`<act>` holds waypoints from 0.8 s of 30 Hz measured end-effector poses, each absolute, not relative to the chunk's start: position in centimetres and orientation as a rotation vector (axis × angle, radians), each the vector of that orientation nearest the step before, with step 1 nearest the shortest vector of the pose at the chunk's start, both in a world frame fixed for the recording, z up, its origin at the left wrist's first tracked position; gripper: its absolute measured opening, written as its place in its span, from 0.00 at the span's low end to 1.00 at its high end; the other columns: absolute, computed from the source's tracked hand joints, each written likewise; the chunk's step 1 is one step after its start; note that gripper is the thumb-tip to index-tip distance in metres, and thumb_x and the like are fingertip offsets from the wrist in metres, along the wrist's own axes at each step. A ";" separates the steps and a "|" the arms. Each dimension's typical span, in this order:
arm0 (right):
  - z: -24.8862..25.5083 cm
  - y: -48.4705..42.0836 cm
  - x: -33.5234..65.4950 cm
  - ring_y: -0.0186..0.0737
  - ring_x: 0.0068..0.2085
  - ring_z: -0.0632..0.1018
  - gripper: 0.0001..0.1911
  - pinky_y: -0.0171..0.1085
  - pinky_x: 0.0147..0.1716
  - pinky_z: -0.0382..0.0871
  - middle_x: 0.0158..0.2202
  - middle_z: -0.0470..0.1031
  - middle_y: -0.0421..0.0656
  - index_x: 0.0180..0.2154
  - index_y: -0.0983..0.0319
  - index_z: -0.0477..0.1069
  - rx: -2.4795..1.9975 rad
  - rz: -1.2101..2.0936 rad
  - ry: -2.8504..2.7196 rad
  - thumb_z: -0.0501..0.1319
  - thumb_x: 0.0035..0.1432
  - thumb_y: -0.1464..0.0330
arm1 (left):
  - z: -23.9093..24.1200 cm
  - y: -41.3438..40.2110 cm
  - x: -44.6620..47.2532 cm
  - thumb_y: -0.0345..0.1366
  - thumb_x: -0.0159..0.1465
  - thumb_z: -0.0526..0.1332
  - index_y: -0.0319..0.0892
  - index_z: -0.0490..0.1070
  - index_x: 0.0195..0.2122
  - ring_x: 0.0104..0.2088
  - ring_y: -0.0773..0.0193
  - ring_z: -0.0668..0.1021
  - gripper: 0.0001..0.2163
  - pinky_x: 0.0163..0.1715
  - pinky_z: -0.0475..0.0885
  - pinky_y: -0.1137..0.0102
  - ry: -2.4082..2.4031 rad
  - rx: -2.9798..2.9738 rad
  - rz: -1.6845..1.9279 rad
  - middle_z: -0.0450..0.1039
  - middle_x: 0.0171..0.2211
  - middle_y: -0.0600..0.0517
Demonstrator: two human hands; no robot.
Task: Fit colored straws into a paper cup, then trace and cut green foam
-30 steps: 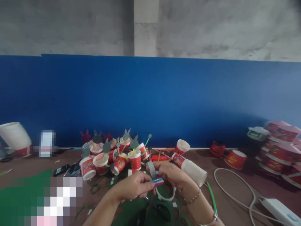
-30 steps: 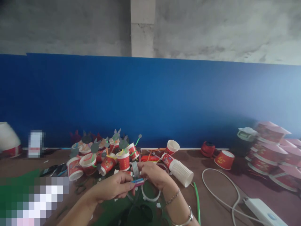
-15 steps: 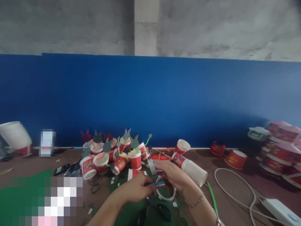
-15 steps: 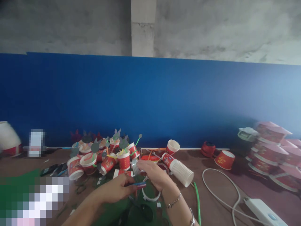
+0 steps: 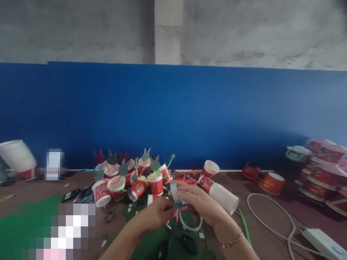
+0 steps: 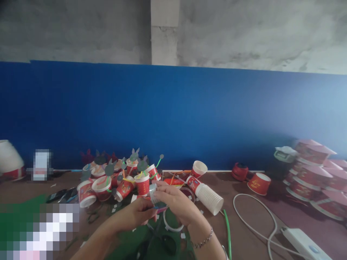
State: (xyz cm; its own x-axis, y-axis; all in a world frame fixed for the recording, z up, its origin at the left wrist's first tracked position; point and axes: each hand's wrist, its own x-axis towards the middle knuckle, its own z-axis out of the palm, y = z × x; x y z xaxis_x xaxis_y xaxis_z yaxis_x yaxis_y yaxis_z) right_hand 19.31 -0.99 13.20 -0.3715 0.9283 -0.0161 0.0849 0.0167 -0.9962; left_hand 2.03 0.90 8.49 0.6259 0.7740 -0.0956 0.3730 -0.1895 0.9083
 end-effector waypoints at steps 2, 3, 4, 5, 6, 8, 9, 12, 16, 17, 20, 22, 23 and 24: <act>13.8 -1.3 19.2 0.47 0.54 0.69 0.11 0.44 0.55 0.58 0.56 0.66 0.46 0.32 0.62 0.78 -1.068 1.411 -1.637 0.58 0.54 0.64 | 8.6 1.0 2.1 0.40 0.60 0.53 0.38 0.71 0.26 0.17 0.70 0.60 0.13 0.18 0.53 0.74 0.919 1.791 0.509 0.56 0.16 0.58; 14.0 -1.5 19.2 0.48 0.56 0.67 0.11 0.45 0.56 0.57 0.56 0.65 0.45 0.32 0.62 0.78 -1.086 1.372 -1.683 0.58 0.54 0.64 | 8.6 1.1 2.2 0.40 0.60 0.52 0.38 0.70 0.26 0.17 0.70 0.60 0.13 0.18 0.53 0.74 0.926 1.781 0.528 0.55 0.15 0.58; 14.2 -1.7 19.1 0.48 0.57 0.64 0.11 0.45 0.57 0.56 0.57 0.64 0.44 0.33 0.61 0.78 -1.112 1.329 -1.730 0.58 0.54 0.64 | 8.6 1.2 2.2 0.40 0.61 0.52 0.38 0.69 0.26 0.17 0.70 0.59 0.13 0.18 0.52 0.74 0.938 1.770 0.544 0.55 0.15 0.59; 14.4 -1.9 19.1 0.48 0.59 0.62 0.11 0.45 0.57 0.55 0.58 0.63 0.44 0.33 0.60 0.77 -1.140 1.287 -1.775 0.58 0.54 0.64 | 8.5 1.3 2.2 0.41 0.61 0.52 0.38 0.69 0.25 0.17 0.71 0.59 0.14 0.17 0.52 0.74 0.951 1.758 0.560 0.54 0.14 0.59; 14.5 -2.0 19.1 0.49 0.60 0.60 0.10 0.45 0.57 0.54 0.59 0.61 0.43 0.33 0.60 0.77 -1.168 1.248 -1.812 0.58 0.54 0.64 | 8.4 1.4 2.1 0.42 0.61 0.52 0.38 0.68 0.25 0.17 0.71 0.58 0.14 0.17 0.51 0.74 0.959 1.749 0.576 0.54 0.14 0.59; 14.6 -2.2 19.0 0.49 0.61 0.59 0.10 0.45 0.58 0.53 0.61 0.58 0.44 0.33 0.59 0.77 -1.220 1.181 -1.862 0.60 0.53 0.63 | 8.2 1.6 2.0 0.45 0.60 0.53 0.39 0.65 0.23 0.17 0.71 0.57 0.16 0.17 0.49 0.73 0.962 1.741 0.605 0.53 0.15 0.59; 14.5 -2.3 19.1 0.49 0.61 0.58 0.10 0.46 0.58 0.52 0.61 0.58 0.44 0.33 0.59 0.77 -1.244 1.149 -1.881 0.60 0.53 0.62 | 8.2 1.8 1.9 0.46 0.60 0.53 0.39 0.63 0.22 0.17 0.72 0.56 0.16 0.17 0.48 0.73 0.963 1.738 0.622 0.53 0.15 0.59; 14.3 -2.4 19.1 0.50 0.62 0.56 0.11 0.48 0.59 0.49 0.61 0.57 0.46 0.33 0.60 0.76 -1.308 1.074 -1.922 0.61 0.52 0.60 | 8.4 2.1 1.6 0.49 0.59 0.54 0.40 0.59 0.20 0.18 0.72 0.56 0.18 0.18 0.47 0.74 0.977 1.706 0.681 0.52 0.15 0.60; 14.1 -2.5 19.2 0.52 0.64 0.52 0.14 0.49 0.59 0.48 0.62 0.56 0.47 0.32 0.61 0.75 -1.426 1.007 -1.941 0.62 0.49 0.58 | 8.8 2.3 1.5 0.52 0.58 0.54 0.41 0.59 0.22 0.18 0.72 0.55 0.19 0.18 0.48 0.74 0.984 1.644 0.767 0.52 0.16 0.61; 14.1 -2.5 19.2 0.52 0.64 0.52 0.14 0.49 0.59 0.48 0.62 0.55 0.47 0.32 0.60 0.75 -1.458 0.991 -1.936 0.62 0.49 0.57 | 8.8 2.3 1.5 0.53 0.58 0.54 0.41 0.58 0.22 0.18 0.72 0.55 0.19 0.17 0.49 0.74 0.994 1.624 0.788 0.52 0.16 0.61; 14.1 -2.4 19.2 0.51 0.62 0.57 0.16 0.50 0.59 0.49 0.61 0.59 0.49 0.33 0.60 0.75 -1.494 0.952 -1.926 0.60 0.51 0.55 | 8.8 2.3 1.7 0.54 0.57 0.54 0.42 0.57 0.22 0.17 0.72 0.56 0.20 0.16 0.49 0.74 1.021 1.557 0.836 0.51 0.14 0.62; 14.2 -2.3 19.2 0.50 0.61 0.60 0.14 0.48 0.58 0.52 0.58 0.64 0.48 0.31 0.60 0.75 -1.458 0.929 -1.938 0.59 0.53 0.57 | 8.8 2.3 1.9 0.54 0.56 0.54 0.42 0.57 0.22 0.16 0.73 0.56 0.20 0.16 0.49 0.75 1.021 1.547 0.854 0.52 0.14 0.62; 14.3 -2.3 19.2 0.49 0.60 0.62 0.13 0.47 0.58 0.54 0.56 0.66 0.48 0.30 0.60 0.76 -1.428 0.921 -1.946 0.59 0.54 0.58 | 8.7 2.3 1.9 0.54 0.57 0.54 0.42 0.57 0.22 0.16 0.73 0.56 0.20 0.16 0.48 0.75 1.019 1.553 0.862 0.52 0.14 0.61; 14.3 -2.2 19.2 0.49 0.59 0.63 0.13 0.46 0.57 0.56 0.54 0.69 0.47 0.29 0.59 0.76 -1.398 0.916 -1.952 0.58 0.55 0.59 | 8.6 2.3 1.9 0.53 0.57 0.54 0.42 0.58 0.22 0.16 0.73 0.56 0.19 0.15 0.48 0.75 1.020 1.559 0.868 0.53 0.14 0.61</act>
State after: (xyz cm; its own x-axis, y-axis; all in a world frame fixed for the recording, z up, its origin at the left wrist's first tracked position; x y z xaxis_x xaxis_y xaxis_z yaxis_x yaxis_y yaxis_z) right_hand 19.15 -2.19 14.30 -0.2964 0.9536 0.0538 0.5679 0.2213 -0.7928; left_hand 1.92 2.32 8.64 0.3778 0.9254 0.0300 0.1781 -0.1044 0.9785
